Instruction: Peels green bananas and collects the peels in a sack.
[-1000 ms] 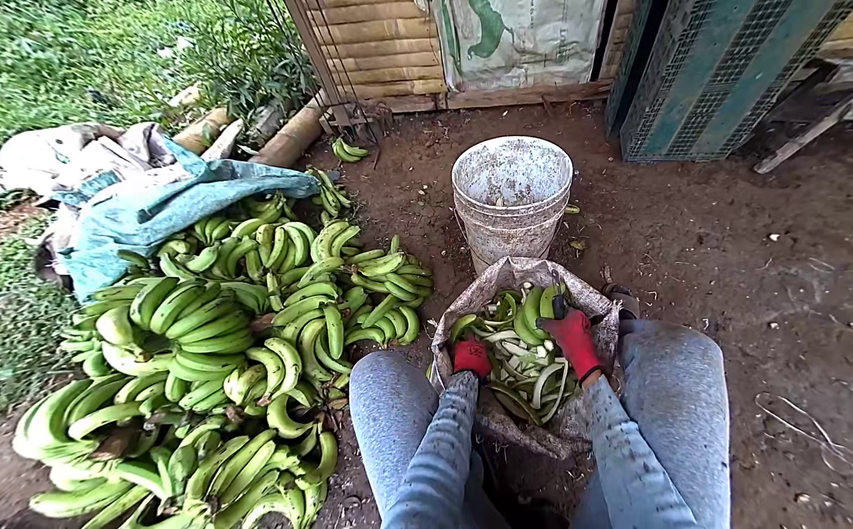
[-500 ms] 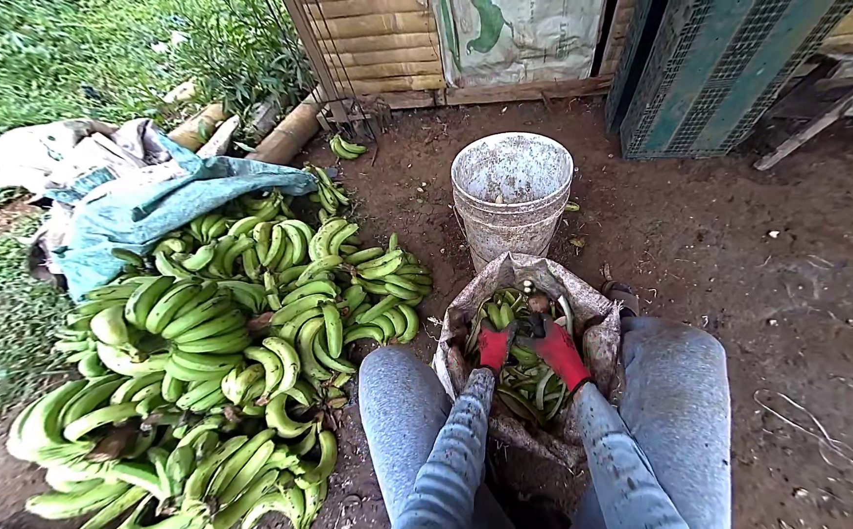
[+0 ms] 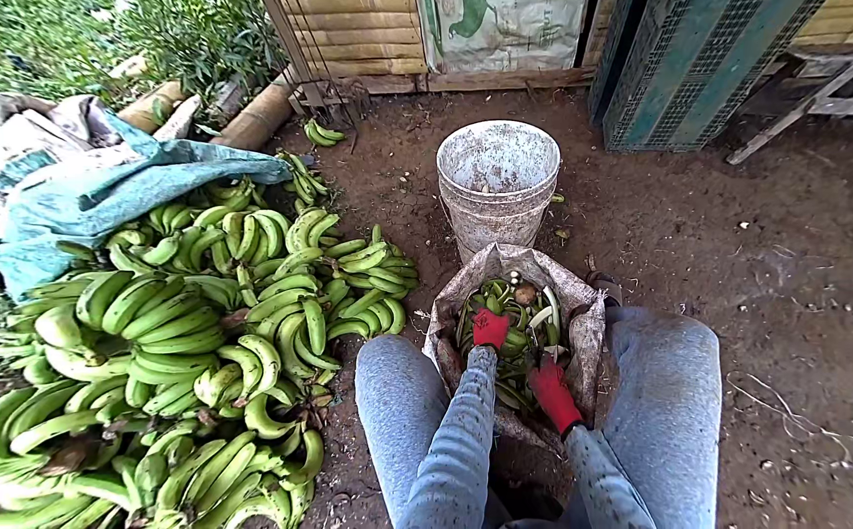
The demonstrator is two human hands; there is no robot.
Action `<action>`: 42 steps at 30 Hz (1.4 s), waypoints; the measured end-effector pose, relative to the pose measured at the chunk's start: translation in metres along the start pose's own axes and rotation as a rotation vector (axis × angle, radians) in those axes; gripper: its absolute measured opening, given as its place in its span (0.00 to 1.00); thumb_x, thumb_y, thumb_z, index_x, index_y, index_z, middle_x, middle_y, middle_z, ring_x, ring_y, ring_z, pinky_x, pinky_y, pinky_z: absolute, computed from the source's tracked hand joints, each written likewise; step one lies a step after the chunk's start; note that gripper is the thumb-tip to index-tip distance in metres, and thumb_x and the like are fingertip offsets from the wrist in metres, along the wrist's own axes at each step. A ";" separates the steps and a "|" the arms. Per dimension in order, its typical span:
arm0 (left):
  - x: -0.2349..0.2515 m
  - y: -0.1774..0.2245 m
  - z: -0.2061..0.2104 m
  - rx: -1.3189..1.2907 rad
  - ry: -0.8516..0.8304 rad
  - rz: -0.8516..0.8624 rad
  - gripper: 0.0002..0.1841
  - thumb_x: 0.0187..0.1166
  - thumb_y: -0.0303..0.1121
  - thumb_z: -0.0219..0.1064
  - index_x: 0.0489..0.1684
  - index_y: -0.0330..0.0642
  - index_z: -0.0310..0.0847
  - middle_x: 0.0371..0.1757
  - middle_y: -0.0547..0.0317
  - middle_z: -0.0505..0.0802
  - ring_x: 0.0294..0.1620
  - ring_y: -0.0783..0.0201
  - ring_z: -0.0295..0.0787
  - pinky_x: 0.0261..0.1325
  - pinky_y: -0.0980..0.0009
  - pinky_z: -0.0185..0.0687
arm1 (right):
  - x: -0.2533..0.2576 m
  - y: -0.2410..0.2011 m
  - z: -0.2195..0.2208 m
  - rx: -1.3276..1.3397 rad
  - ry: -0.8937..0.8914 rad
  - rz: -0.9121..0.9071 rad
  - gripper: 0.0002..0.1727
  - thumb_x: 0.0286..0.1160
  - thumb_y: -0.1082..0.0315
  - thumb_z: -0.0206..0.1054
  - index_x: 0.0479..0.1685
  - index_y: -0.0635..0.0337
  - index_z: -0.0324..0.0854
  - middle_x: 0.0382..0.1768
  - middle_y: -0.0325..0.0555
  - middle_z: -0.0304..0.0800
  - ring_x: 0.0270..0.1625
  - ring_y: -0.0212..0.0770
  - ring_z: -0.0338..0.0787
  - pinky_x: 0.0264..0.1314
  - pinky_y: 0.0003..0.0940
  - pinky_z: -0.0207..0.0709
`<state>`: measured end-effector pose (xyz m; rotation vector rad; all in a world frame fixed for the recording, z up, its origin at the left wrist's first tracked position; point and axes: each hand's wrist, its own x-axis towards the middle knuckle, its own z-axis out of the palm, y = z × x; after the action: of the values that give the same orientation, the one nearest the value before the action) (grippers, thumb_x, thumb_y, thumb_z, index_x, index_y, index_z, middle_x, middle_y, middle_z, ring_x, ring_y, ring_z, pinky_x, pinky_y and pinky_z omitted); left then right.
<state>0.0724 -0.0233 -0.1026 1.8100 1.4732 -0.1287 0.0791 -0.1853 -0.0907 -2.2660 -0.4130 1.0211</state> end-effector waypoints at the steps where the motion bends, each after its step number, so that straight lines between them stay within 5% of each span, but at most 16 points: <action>1: 0.002 -0.001 0.000 -0.006 0.000 0.009 0.43 0.80 0.50 0.68 0.87 0.28 0.56 0.80 0.32 0.75 0.81 0.43 0.75 0.81 0.50 0.70 | 0.002 0.000 -0.001 0.018 -0.009 0.005 0.26 0.95 0.54 0.50 0.76 0.67 0.72 0.60 0.63 0.88 0.64 0.56 0.89 0.71 0.54 0.77; 6: 0.013 -0.013 0.003 -0.030 0.011 0.075 0.48 0.79 0.49 0.69 0.91 0.28 0.46 0.83 0.30 0.71 0.83 0.42 0.71 0.84 0.50 0.66 | 0.010 0.004 0.003 0.028 -0.079 0.012 0.25 0.95 0.55 0.49 0.72 0.68 0.75 0.59 0.65 0.87 0.63 0.57 0.87 0.70 0.54 0.75; 12: 0.027 -0.027 0.001 -0.051 0.041 0.110 0.51 0.76 0.47 0.73 0.93 0.30 0.42 0.81 0.33 0.75 0.82 0.45 0.73 0.85 0.52 0.65 | 0.029 -0.002 0.031 -0.186 -0.119 0.016 0.28 0.93 0.53 0.49 0.81 0.65 0.67 0.65 0.63 0.87 0.70 0.57 0.88 0.74 0.54 0.77; 22: 0.038 -0.025 -0.001 0.008 -0.003 0.068 0.47 0.75 0.45 0.72 0.90 0.30 0.49 0.79 0.34 0.78 0.81 0.45 0.75 0.83 0.50 0.67 | 0.042 -0.003 0.044 -0.120 -0.151 0.049 0.29 0.91 0.58 0.54 0.83 0.68 0.63 0.70 0.65 0.83 0.76 0.57 0.83 0.80 0.53 0.73; 30: 0.042 -0.031 -0.009 -0.006 -0.018 0.086 0.41 0.77 0.44 0.71 0.86 0.29 0.59 0.78 0.34 0.78 0.82 0.45 0.74 0.84 0.50 0.66 | 0.023 -0.001 0.041 0.042 -0.107 0.030 0.25 0.94 0.58 0.51 0.77 0.68 0.71 0.64 0.65 0.86 0.69 0.57 0.86 0.75 0.53 0.74; 32: 0.042 -0.030 -0.009 -0.021 -0.025 0.081 0.43 0.76 0.44 0.72 0.87 0.30 0.57 0.79 0.34 0.78 0.82 0.46 0.73 0.84 0.50 0.65 | 0.024 0.001 0.041 0.136 -0.102 0.050 0.24 0.95 0.58 0.51 0.74 0.68 0.74 0.59 0.64 0.87 0.63 0.55 0.88 0.70 0.51 0.76; 35: 0.044 -0.031 -0.012 -0.053 -0.039 0.081 0.44 0.75 0.44 0.74 0.87 0.29 0.56 0.79 0.34 0.78 0.82 0.46 0.74 0.85 0.51 0.65 | 0.023 0.000 0.039 0.262 -0.113 0.077 0.21 0.96 0.58 0.50 0.65 0.67 0.78 0.37 0.51 0.81 0.34 0.41 0.81 0.39 0.38 0.77; 38: 0.045 -0.033 -0.013 -0.057 -0.048 0.081 0.42 0.77 0.44 0.73 0.86 0.28 0.59 0.79 0.34 0.78 0.82 0.47 0.74 0.85 0.52 0.65 | 0.022 -0.005 0.035 0.053 -0.124 0.041 0.23 0.92 0.59 0.54 0.73 0.68 0.76 0.58 0.63 0.88 0.62 0.55 0.89 0.69 0.52 0.77; 42: 0.043 -0.032 -0.012 -0.039 -0.042 0.075 0.42 0.77 0.44 0.72 0.87 0.29 0.57 0.79 0.35 0.78 0.82 0.47 0.73 0.85 0.52 0.65 | 0.025 0.001 0.041 0.036 -0.109 0.006 0.24 0.92 0.59 0.54 0.75 0.68 0.74 0.61 0.65 0.87 0.67 0.57 0.87 0.73 0.54 0.74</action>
<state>0.0535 0.0187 -0.1330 1.8180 1.3678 -0.0988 0.0647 -0.1566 -0.1262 -2.1878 -0.4297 1.1497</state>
